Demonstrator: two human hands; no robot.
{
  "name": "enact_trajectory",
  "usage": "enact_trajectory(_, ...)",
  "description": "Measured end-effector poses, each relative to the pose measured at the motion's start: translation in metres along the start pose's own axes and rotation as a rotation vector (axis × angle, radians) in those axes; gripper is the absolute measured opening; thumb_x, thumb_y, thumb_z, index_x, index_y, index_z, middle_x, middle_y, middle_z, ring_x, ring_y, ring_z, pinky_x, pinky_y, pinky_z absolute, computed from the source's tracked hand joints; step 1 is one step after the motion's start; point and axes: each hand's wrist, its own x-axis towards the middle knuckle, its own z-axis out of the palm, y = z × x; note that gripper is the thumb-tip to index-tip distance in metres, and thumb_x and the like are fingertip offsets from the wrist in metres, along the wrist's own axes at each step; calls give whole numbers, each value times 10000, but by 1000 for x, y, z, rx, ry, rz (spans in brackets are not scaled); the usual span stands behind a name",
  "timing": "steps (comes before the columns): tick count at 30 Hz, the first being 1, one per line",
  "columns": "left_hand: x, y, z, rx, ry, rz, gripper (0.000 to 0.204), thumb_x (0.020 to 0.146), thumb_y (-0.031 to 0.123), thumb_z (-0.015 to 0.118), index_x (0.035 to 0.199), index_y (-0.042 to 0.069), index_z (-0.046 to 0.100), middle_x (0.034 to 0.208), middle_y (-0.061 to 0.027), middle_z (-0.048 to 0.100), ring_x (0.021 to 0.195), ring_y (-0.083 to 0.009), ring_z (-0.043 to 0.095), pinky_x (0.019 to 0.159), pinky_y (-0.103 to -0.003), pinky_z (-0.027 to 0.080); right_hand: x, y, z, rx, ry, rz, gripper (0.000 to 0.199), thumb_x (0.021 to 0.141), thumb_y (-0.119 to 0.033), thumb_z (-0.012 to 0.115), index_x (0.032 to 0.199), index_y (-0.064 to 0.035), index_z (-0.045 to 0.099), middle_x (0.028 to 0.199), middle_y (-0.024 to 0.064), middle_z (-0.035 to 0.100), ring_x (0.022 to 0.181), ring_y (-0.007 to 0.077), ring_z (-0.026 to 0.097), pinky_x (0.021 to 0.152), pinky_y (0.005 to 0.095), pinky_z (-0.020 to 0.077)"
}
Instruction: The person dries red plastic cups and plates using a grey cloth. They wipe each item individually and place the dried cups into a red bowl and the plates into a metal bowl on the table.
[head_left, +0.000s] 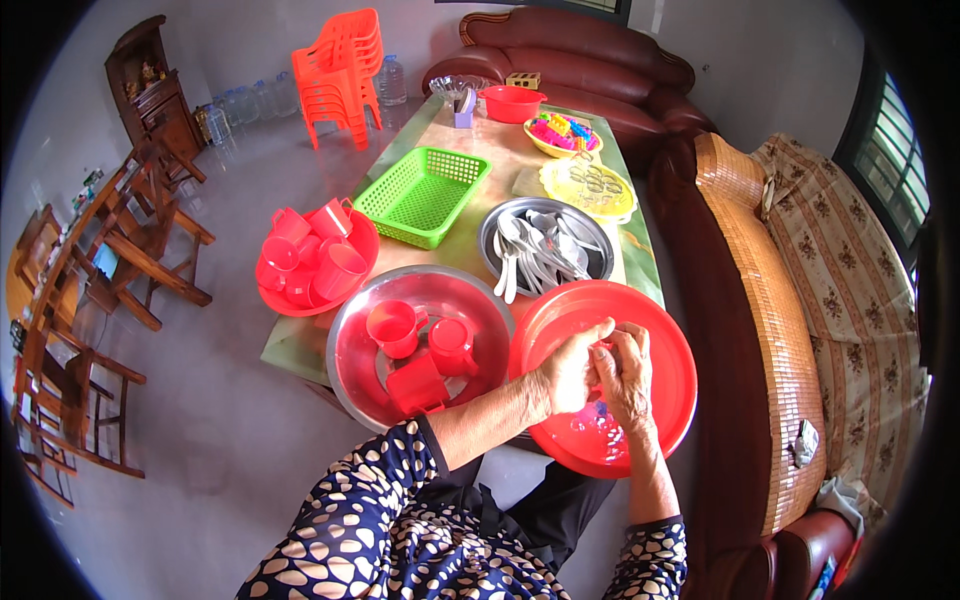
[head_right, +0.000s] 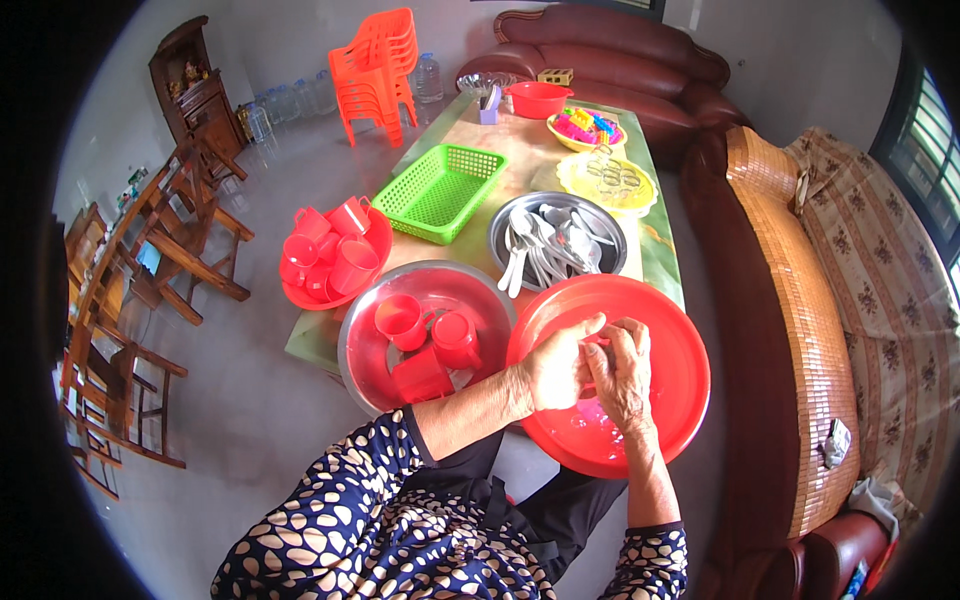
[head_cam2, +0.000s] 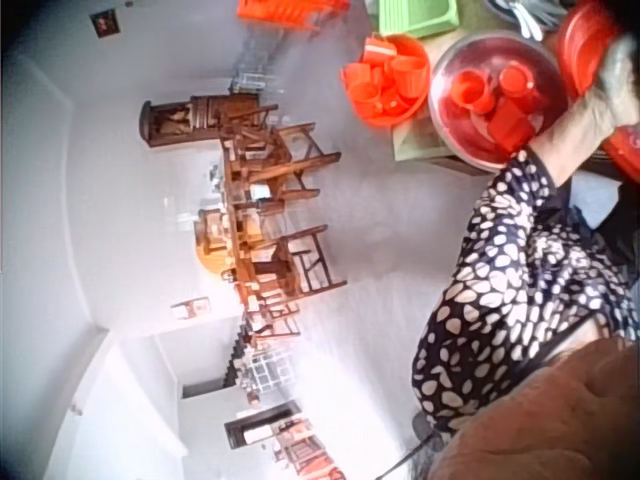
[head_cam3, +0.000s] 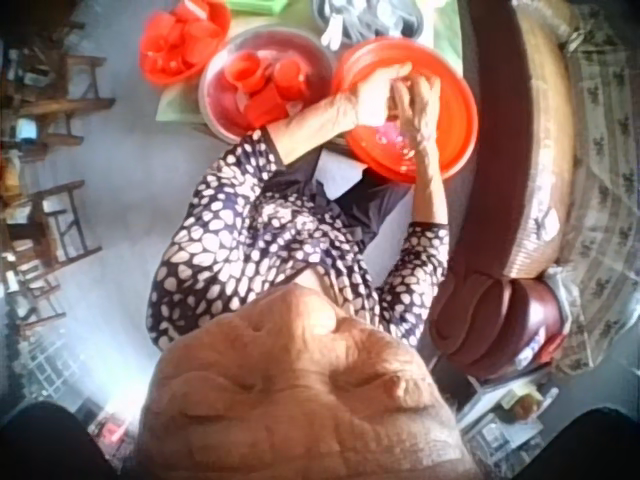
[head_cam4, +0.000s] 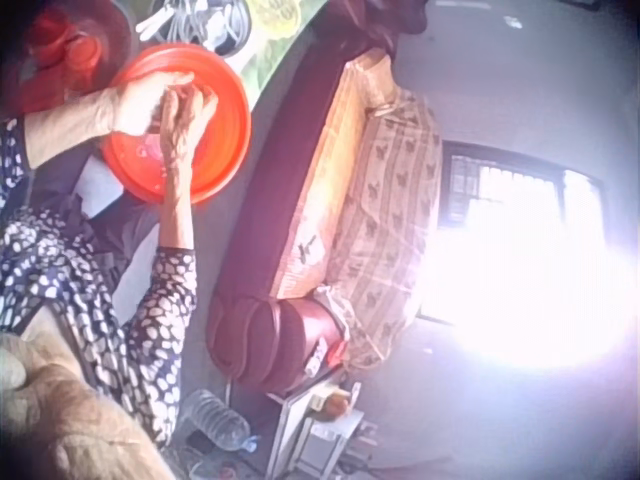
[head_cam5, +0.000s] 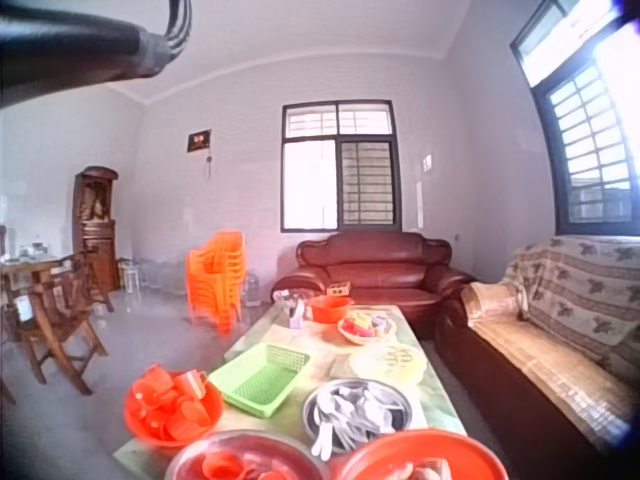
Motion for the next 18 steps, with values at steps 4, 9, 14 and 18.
enact_trajectory(4,8,-10,-2,214,-65,150,541,851,645,535,1132,184,556,1001,32,603,892,-96,546,774,-267,410,4,1,-10,30,-20,42,74,838,-46,615,885,10,618,907,149,581,806,325,611,689,384,499)
enact_trajectory(9,22,-13,-12,362,7,-10,557,868,652,505,1135,167,562,1018,-36,612,881,-123,553,784,-282,420,14,28,-17,-154,-55,138,109,843,-99,602,812,-4,643,755,176,610,706,359,623,607,399,486)
enact_trajectory(14,9,14,-3,345,-79,-7,604,879,592,530,1195,78,546,1091,-110,647,1000,-209,619,908,-345,441,22,20,-11,-173,-155,268,282,864,-206,574,672,0,598,666,211,603,632,388,620,566,442,481)
enact_trajectory(18,4,21,11,453,-52,-29,760,792,662,605,1226,46,515,1052,-175,631,973,-248,641,890,-360,482,21,24,-15,-138,-230,270,261,851,-189,578,646,-29,594,632,184,598,578,370,613,526,427,490)
